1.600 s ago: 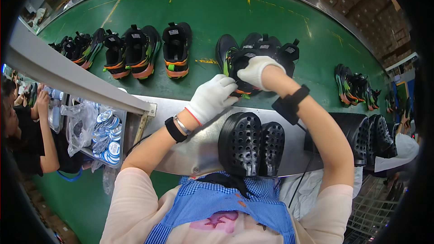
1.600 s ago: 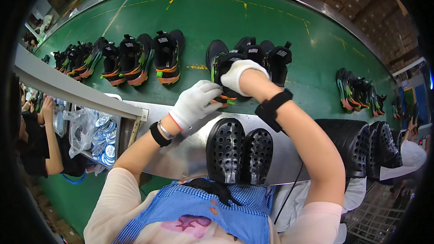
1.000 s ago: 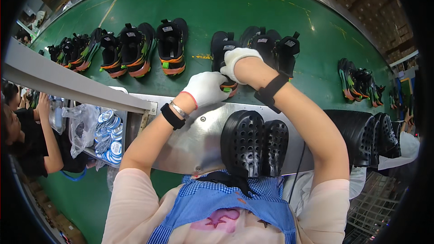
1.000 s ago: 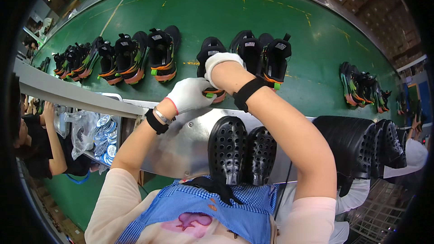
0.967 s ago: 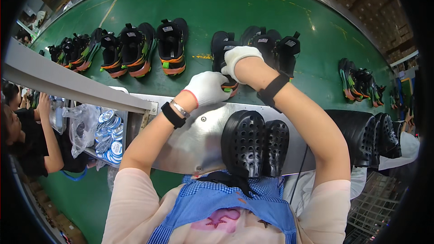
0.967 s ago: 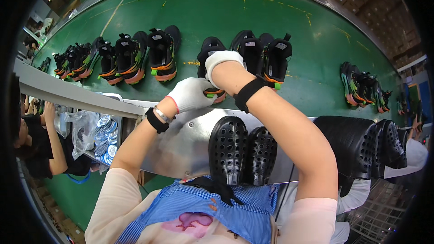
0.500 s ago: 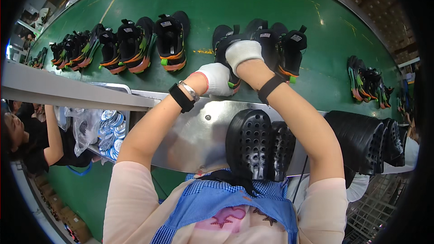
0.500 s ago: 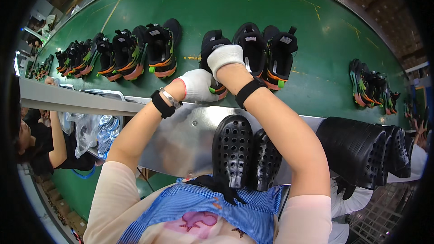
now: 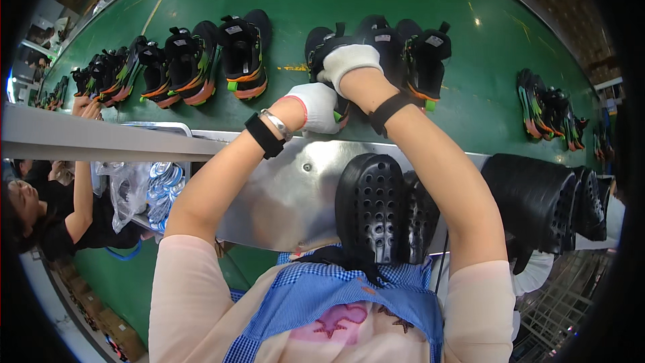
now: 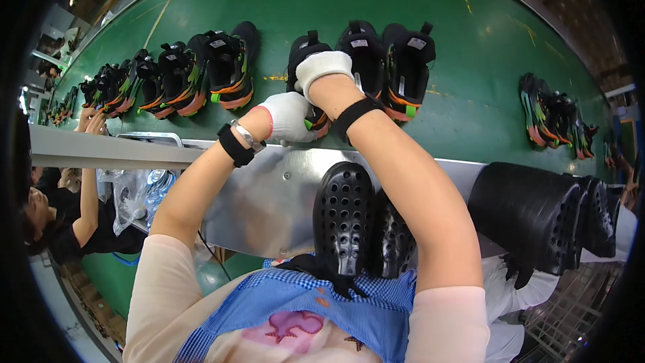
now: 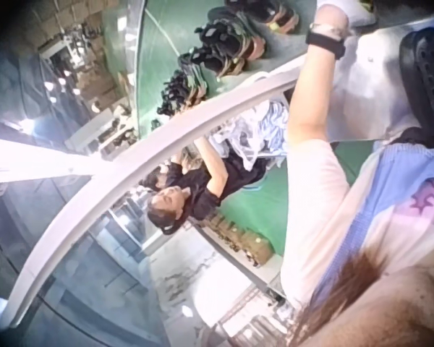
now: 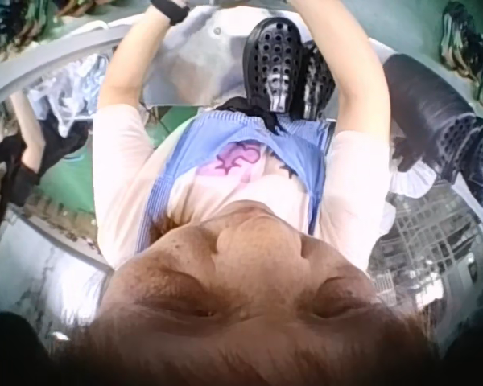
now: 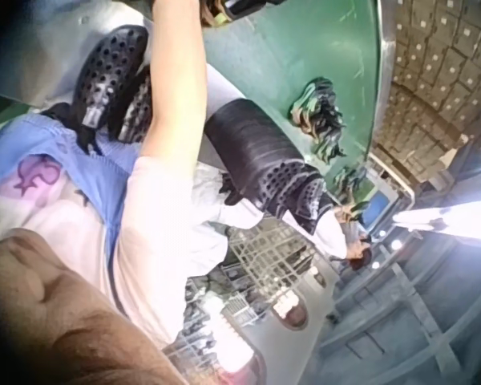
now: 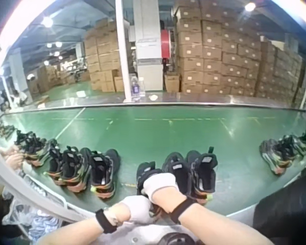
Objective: Inspecting and organizing shoe components and finished footwear on a factory assembly line.
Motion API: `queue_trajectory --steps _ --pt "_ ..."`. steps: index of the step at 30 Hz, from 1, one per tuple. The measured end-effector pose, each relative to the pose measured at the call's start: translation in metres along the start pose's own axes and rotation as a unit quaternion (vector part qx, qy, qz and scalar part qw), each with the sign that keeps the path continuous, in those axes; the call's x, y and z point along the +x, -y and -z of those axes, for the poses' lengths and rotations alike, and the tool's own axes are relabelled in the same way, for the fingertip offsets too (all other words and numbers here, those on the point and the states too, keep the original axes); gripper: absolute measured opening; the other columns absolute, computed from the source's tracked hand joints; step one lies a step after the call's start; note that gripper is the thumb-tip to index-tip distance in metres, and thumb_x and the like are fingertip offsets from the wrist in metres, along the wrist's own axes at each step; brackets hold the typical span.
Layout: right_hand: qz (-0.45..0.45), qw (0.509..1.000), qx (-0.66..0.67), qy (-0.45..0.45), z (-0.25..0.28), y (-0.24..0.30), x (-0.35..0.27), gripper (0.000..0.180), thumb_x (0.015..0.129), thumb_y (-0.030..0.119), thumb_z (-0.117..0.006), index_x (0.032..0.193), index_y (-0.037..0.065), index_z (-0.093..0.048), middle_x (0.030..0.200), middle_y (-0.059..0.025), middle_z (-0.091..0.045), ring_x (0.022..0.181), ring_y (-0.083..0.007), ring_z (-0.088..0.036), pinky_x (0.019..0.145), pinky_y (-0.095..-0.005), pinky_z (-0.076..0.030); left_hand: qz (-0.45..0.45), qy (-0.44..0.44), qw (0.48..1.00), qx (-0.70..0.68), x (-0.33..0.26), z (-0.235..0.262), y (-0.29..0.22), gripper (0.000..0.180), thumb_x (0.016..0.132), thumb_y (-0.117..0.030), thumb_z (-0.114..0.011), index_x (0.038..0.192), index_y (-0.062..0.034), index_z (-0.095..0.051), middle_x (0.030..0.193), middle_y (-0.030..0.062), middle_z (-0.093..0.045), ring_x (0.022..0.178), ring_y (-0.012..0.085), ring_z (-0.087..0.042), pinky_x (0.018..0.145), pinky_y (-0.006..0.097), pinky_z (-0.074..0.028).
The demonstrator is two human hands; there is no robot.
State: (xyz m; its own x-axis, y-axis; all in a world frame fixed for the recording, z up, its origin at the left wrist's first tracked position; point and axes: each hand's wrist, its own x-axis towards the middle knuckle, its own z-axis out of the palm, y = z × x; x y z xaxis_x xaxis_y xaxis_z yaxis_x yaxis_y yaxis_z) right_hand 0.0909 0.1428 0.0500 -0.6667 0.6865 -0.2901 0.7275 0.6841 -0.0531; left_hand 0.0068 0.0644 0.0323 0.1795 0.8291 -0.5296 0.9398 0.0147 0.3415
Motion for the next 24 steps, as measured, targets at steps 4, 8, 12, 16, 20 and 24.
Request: queue_trajectory --steps 4,8,12,16,20,24 --pt "0.014 1.000 0.023 -0.010 0.008 -0.007 -0.020 0.035 0.082 0.035 -0.065 0.105 0.008 -0.071 0.105 -0.0161 -0.069 0.098 -0.0323 -0.067 0.081 -0.0425 -0.054 0.044 0.038 0.997 0.043 -0.008 0.008 -0.019 0.048 0.082 -0.047 -0.055 0.092 -0.0026 -0.073 0.095 0.0191 -0.070 0.089 0.0330 -0.068 0.082 0.037 -0.053" --pt "0.038 0.995 0.094 -0.001 0.046 -0.010 -0.086 0.038 0.088 0.039 -0.058 0.102 0.005 -0.069 0.098 -0.0172 -0.069 0.094 -0.0347 -0.066 0.080 -0.0421 -0.054 0.031 -0.047 0.998 -0.006 -0.007 -0.006 -0.010 0.050 0.077 -0.048 -0.060 0.096 -0.0029 -0.071 0.094 0.0181 -0.070 0.090 0.0318 -0.068 0.080 0.036 -0.054" --pt "0.104 0.980 0.147 -0.079 0.042 -0.012 -0.176 0.039 0.084 0.041 -0.061 0.093 0.004 -0.067 0.086 -0.0163 -0.068 0.083 -0.0346 -0.066 0.074 -0.0433 -0.053 0.038 -0.008 0.998 -0.057 -0.006 0.003 0.002 0.050 0.073 -0.047 -0.069 0.095 -0.0026 -0.070 0.077 0.0126 -0.070 0.062 0.0233 -0.070 0.067 0.031 -0.055" --pt "0.135 0.976 0.151 -0.075 0.018 -0.004 -0.256 0.042 0.074 0.041 -0.073 0.093 0.004 -0.064 0.089 -0.0143 -0.063 0.083 -0.0340 -0.064 0.073 -0.0422 -0.053 0.080 0.009 0.988 -0.131 -0.002 0.019 0.018 0.042 0.074 -0.032 -0.075 0.096 0.0031 -0.067 0.070 0.0085 -0.065 0.060 0.0177 -0.067 0.052 0.028 -0.051" --pt "0.101 0.989 0.101 -0.031 0.008 0.004 -0.282 0.050 0.066 0.041 -0.079 0.096 0.005 -0.063 0.097 -0.0092 -0.060 0.085 -0.0304 -0.062 0.073 -0.0387 -0.053 0.151 -0.076 0.984 -0.050 -0.001 0.031 0.028 0.053 0.074 -0.040 -0.075 0.108 0.0002 -0.067 0.079 0.0127 -0.068 0.068 0.0217 -0.069 0.059 0.031 -0.054" --pt "0.086 0.989 0.113 -0.032 -0.004 0.001 -0.285 0.053 0.063 0.040 -0.081 0.098 0.006 -0.061 0.100 -0.0086 -0.057 0.082 -0.0288 -0.061 0.072 -0.0373 -0.052 0.130 -0.159 0.974 0.094 -0.013 0.025 0.026 0.063 0.074 -0.049 -0.068 0.124 -0.0108 -0.063 0.119 0.0127 -0.064 0.112 0.0296 -0.060 0.094 0.037 -0.049"
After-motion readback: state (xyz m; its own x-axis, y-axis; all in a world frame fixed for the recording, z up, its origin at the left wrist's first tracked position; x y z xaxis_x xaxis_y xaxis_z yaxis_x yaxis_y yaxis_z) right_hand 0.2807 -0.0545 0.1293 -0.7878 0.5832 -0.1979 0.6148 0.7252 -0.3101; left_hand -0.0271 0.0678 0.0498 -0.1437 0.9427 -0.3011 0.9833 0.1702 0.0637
